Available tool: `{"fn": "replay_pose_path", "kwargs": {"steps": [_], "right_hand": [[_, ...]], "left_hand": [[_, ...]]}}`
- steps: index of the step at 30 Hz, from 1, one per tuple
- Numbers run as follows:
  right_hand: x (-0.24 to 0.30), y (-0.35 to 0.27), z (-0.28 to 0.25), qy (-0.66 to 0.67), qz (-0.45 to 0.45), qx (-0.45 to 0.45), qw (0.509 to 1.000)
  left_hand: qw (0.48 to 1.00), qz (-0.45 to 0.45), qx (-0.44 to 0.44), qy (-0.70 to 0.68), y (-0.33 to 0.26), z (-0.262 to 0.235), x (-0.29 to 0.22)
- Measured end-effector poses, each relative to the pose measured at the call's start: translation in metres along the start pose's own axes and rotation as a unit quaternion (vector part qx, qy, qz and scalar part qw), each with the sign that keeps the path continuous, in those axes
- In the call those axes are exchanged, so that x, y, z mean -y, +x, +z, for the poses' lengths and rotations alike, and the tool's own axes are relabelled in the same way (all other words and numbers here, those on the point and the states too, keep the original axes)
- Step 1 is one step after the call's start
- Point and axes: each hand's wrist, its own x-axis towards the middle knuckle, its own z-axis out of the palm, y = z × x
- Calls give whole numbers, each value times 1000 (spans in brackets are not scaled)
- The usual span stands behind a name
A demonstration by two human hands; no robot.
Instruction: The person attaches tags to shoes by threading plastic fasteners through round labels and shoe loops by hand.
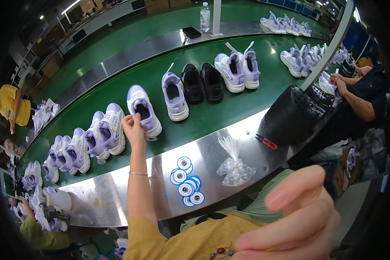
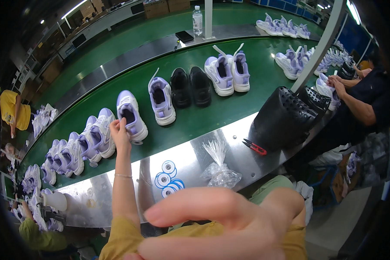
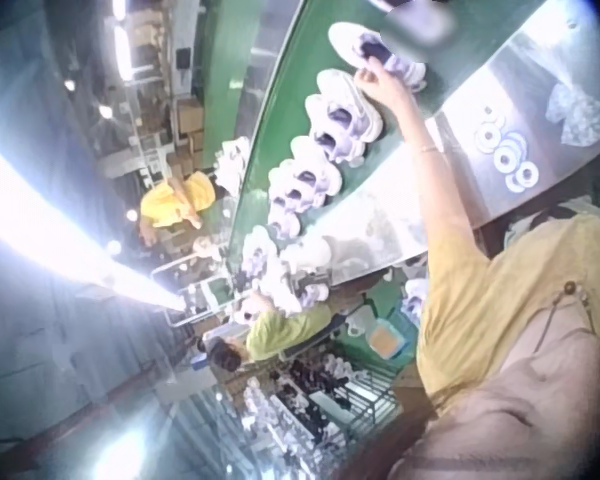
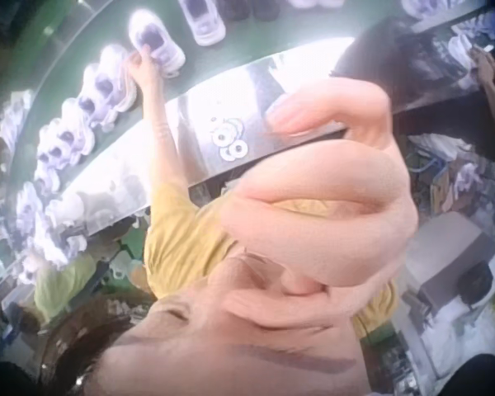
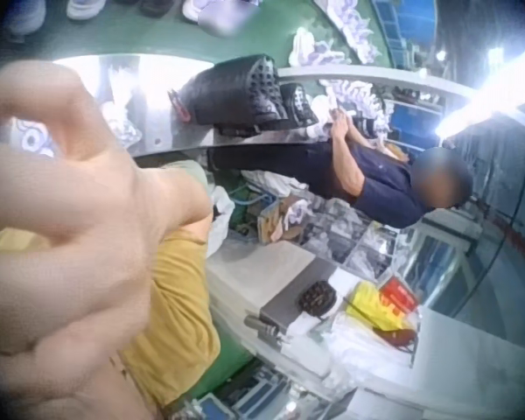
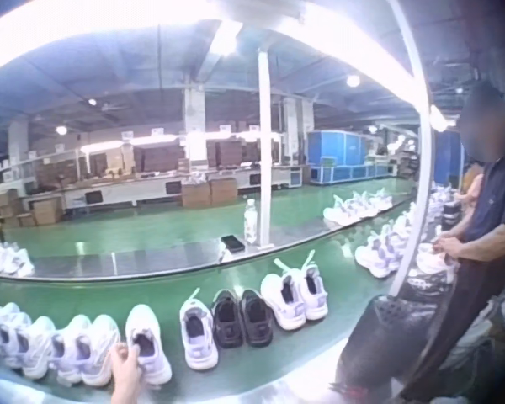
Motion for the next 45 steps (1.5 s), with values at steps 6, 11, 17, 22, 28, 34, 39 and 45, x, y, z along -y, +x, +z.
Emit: {"fn": "replay_pose_path", "kwargs": {"steps": [6,11,17,22,28,34,39,45], "right_hand": [[-10,-15,11,50,107,-31,993],[-31,-18,6,55,33,-44,997],[-16,-4,-13,-86,216,26,972],[0,-4,-39,-143,269,37,952],[-60,-46,-24,94,74,-29,992],[-37,-45,-36,50,34,-29,998],[-24,-46,-45,33,36,-16,999],[-21,-50,-37,39,39,-1,998]], "left_hand": [[849,265,-145,433,-11,37,-10],[874,332,112,337,-36,110,-10],[812,366,165,425,-20,119,23],[866,296,203,349,-49,136,7],[857,360,137,342,-132,100,-45],[862,377,193,277,-225,107,-72],[844,356,265,302,-273,93,-61],[837,325,278,340,-283,67,-45]]}}
